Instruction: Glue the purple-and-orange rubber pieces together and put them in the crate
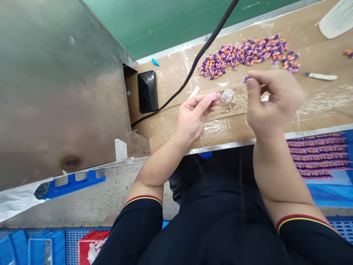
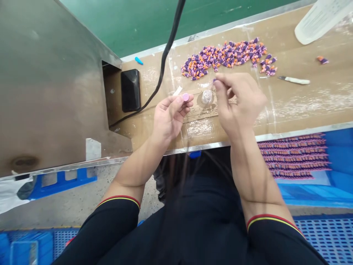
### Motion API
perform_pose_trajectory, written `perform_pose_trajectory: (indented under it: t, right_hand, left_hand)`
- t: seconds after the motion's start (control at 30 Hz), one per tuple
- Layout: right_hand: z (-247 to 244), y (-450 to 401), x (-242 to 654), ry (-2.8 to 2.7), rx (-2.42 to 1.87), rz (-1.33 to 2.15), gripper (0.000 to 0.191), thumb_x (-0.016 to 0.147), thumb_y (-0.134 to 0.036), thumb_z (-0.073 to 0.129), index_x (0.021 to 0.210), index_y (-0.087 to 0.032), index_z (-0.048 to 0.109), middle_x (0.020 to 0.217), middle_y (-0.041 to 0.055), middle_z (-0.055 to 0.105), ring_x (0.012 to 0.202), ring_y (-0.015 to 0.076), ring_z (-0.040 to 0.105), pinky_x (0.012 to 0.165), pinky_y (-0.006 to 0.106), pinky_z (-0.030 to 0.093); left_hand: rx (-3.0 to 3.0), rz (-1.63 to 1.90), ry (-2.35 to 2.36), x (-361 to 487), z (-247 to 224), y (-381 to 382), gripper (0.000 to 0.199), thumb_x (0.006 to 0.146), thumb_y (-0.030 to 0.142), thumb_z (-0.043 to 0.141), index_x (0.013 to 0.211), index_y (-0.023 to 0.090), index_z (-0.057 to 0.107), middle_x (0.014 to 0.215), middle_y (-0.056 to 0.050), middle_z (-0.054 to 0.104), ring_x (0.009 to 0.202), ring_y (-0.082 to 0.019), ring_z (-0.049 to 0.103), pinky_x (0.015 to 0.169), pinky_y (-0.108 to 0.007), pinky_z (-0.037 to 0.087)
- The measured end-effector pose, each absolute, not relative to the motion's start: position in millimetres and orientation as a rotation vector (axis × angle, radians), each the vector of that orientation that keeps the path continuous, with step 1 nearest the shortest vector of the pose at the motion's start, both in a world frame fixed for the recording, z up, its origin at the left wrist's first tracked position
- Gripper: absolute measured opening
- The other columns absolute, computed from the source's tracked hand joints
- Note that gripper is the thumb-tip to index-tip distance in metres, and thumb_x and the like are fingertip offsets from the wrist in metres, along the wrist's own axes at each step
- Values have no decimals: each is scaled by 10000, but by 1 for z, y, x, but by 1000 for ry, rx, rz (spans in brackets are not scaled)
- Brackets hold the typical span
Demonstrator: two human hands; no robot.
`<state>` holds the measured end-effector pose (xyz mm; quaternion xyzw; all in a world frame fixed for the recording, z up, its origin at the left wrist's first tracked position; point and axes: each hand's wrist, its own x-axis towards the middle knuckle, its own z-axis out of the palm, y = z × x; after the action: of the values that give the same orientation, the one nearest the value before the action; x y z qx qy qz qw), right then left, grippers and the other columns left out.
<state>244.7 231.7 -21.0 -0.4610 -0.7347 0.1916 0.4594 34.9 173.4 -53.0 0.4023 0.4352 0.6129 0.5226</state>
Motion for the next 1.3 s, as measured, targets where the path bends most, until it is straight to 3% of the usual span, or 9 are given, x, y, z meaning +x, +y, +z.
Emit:
perform_pose_trajectory:
  t: [0.17,0.3,0.4,0.6,0.8,0.97,1.13,1.3]
  right_hand:
    - [-5,215,241,-1816,-1164,428,137,1107,-406,754,1055,-319,847,1004,65,849,993,289,805,977,473,662]
    - [-5,195,223,-1619,-1101,508,224,1162,-434,664,1196,-320,854,1099,58,858,965,250,833,861,411,703]
    - [-18,179,207,-1544,-1015,657,243,1160,-457,661,1218,-321,855,1118,47,865,1000,251,853,864,422,734]
    - [-34,166,193,-1527,-974,631,244,1131,-433,711,1221,-273,871,1130,70,881,1040,258,854,938,457,744]
    - [-36,167,189,-1514,-937,594,215,1139,-405,715,1230,-300,879,1119,62,876,1044,258,853,961,460,733]
    - [-36,169,186,-1542,-1023,537,265,1156,-444,669,1211,-283,873,1106,67,873,1035,258,856,927,460,744]
    - [-32,168,186,-1521,-966,562,225,1139,-405,710,1199,-276,885,1102,73,880,1014,262,856,912,459,738]
    - [-29,169,190,-1595,-1011,414,202,1132,-386,722,1142,-280,894,1058,70,891,969,263,860,907,460,735]
  left_hand:
    - [964,1417,1031,34,-53,172,456,953,685,894,1088,251,855,1237,-47,876,1127,-224,852,984,-386,722]
    - [990,1406,1022,34,-54,172,418,1012,651,848,1091,241,842,1246,-57,867,1137,-228,848,970,-381,711]
    - [922,1451,954,39,-50,170,431,931,658,929,1042,247,861,1151,-40,874,1048,-193,835,917,-335,693]
    - [764,1561,949,50,-35,165,378,830,582,1028,880,244,867,914,-11,829,793,-107,722,729,-243,597]
    - [774,1565,896,51,-31,165,369,782,581,1060,850,261,889,848,-6,812,717,-86,657,706,-236,576]
    - [796,1549,933,49,-33,166,407,765,644,1048,868,280,900,883,-6,831,735,-92,669,726,-251,587]
    - [855,1597,942,49,-34,165,318,813,582,1039,898,301,919,929,-6,861,744,-91,702,743,-252,611]
    - [942,1672,1027,55,-33,161,380,843,634,997,908,271,906,1007,-34,873,997,-214,842,1026,-432,708]
